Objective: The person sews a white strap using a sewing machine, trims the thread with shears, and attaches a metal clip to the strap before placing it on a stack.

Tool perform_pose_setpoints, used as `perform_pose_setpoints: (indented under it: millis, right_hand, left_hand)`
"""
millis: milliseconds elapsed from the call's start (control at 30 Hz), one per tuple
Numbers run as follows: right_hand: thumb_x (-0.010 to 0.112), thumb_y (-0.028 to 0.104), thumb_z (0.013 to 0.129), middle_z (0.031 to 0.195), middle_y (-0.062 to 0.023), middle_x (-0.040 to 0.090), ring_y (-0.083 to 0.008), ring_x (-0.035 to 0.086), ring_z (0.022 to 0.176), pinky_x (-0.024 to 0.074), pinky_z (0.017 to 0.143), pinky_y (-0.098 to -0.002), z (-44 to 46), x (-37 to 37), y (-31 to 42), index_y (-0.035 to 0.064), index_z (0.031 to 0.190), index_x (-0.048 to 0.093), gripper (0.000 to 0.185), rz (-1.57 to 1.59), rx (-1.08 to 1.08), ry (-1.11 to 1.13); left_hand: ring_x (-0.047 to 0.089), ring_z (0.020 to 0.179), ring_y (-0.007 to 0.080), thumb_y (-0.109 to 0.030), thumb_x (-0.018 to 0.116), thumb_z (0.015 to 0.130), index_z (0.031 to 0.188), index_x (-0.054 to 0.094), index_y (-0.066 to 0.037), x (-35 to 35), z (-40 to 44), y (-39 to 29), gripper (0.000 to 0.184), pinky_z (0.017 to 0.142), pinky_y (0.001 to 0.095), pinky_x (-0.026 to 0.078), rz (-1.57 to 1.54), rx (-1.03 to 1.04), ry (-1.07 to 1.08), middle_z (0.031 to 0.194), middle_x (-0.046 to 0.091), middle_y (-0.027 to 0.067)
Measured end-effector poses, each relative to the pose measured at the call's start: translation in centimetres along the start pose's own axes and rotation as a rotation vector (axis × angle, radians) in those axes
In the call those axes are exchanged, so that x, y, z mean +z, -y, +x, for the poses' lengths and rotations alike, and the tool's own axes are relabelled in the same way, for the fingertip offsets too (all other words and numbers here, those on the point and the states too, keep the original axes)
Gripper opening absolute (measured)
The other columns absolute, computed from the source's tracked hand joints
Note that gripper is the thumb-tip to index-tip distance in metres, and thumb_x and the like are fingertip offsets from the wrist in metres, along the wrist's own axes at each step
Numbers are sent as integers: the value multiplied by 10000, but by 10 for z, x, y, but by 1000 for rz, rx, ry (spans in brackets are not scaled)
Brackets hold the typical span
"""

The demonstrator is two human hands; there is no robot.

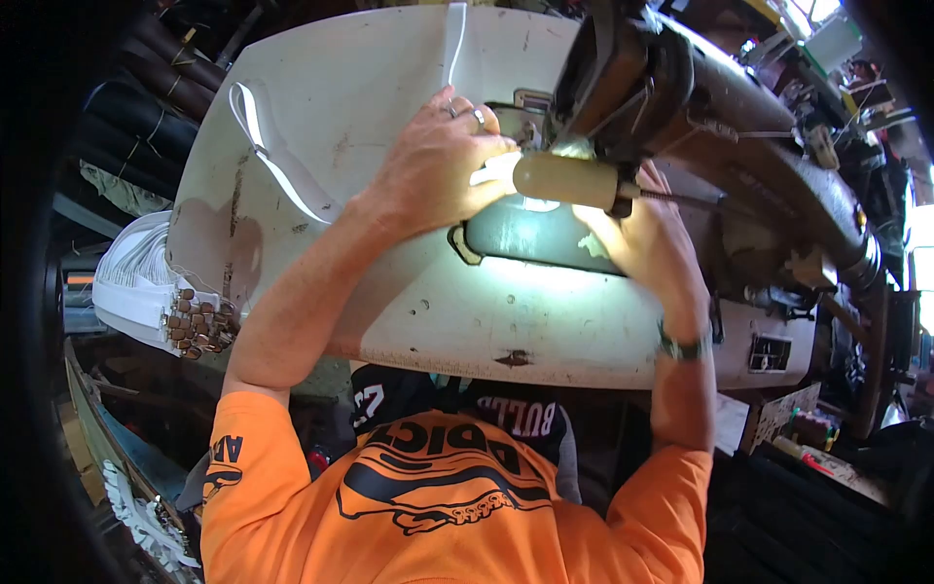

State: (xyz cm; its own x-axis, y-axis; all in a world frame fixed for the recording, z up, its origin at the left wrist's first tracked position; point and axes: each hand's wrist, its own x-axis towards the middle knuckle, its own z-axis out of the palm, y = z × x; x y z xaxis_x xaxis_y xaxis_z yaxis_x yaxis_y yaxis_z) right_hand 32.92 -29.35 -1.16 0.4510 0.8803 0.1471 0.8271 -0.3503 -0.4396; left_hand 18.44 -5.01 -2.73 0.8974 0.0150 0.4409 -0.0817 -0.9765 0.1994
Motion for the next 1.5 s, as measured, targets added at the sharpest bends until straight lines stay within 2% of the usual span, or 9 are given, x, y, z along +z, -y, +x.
perform_pose_setpoints:
  millis: [167,300,433,567,667,867,1100,1267,1500]
  right_hand:
    - [744,237,859,1097,-221,745,-396,717,1016,532,996,-461,-67,-152,43,-41,1106,707,373,139,-306,-42]
    - [629,238,965,1251,-164,684,-292,646,1172,467,1087,-414,-61,-314,-173,2,1298,621,408,-484,154,-666]
    - [513,240,1071,1406,-107,624,-188,575,1329,402,1178,-367,-81,-395,-461,46,1491,534,463,-686,233,-80]
    - [508,292,1064,1451,-154,587,-220,572,1333,418,1156,-366,-85,-316,-250,-12,1464,551,504,537,833,-234]
    - [476,229,1082,1249,-145,685,-209,670,1131,484,1063,-332,-122,-255,-225,-32,1388,612,425,782,222,-720]
    - [468,185,1082,1264,-134,650,-249,618,1200,490,1055,-362,-100,-287,-266,8,1411,588,392,74,461,-784]
    - [323,267,1074,1474,-172,560,-313,523,1381,398,1185,-426,-107,-231,-222,17,1443,573,511,502,399,-915]
    - [544,359,1018,1185,-106,681,-223,671,1073,512,975,-351,-87,-285,-213,39,1290,667,438,537,851,-502]
    - [506,310,1015,1063,-62,671,-179,618,1026,477,967,-339,-99,-269,-238,23,1091,716,363,112,353,-646]
  left_hand:
    - [627,1172,314,-342,746,873,1061,800,-110,8,-2,1,304,1189,521,356,36,-28,-20,1103,704,140]
    - [631,1184,342,-329,715,880,1021,802,-109,5,0,1,275,1214,510,322,30,-20,9,1095,699,171]
    - [628,1207,339,-336,705,858,997,805,-105,3,0,-1,288,1244,501,284,14,-22,-3,1119,704,194]
    - [634,1202,338,-332,699,839,964,800,-95,6,1,2,287,1260,491,266,45,-7,-35,1120,711,215]
    - [643,1187,343,-321,693,836,951,794,-89,9,-1,2,278,1260,487,268,43,-11,-39,1110,715,221]
    - [660,1168,348,-299,696,833,950,792,-85,4,3,2,262,1233,494,311,-7,-42,27,1096,723,225]
    - [667,1164,346,-328,757,786,943,814,-105,11,3,3,278,1206,490,346,83,-97,-67,1118,729,216]
    - [664,1156,317,-320,781,751,1001,832,-144,2,8,19,311,1215,492,307,127,-153,-57,1115,734,165]
    - [653,1117,262,-316,783,726,1031,840,-210,-6,5,49,328,1185,505,284,191,-259,-159,1045,714,111]
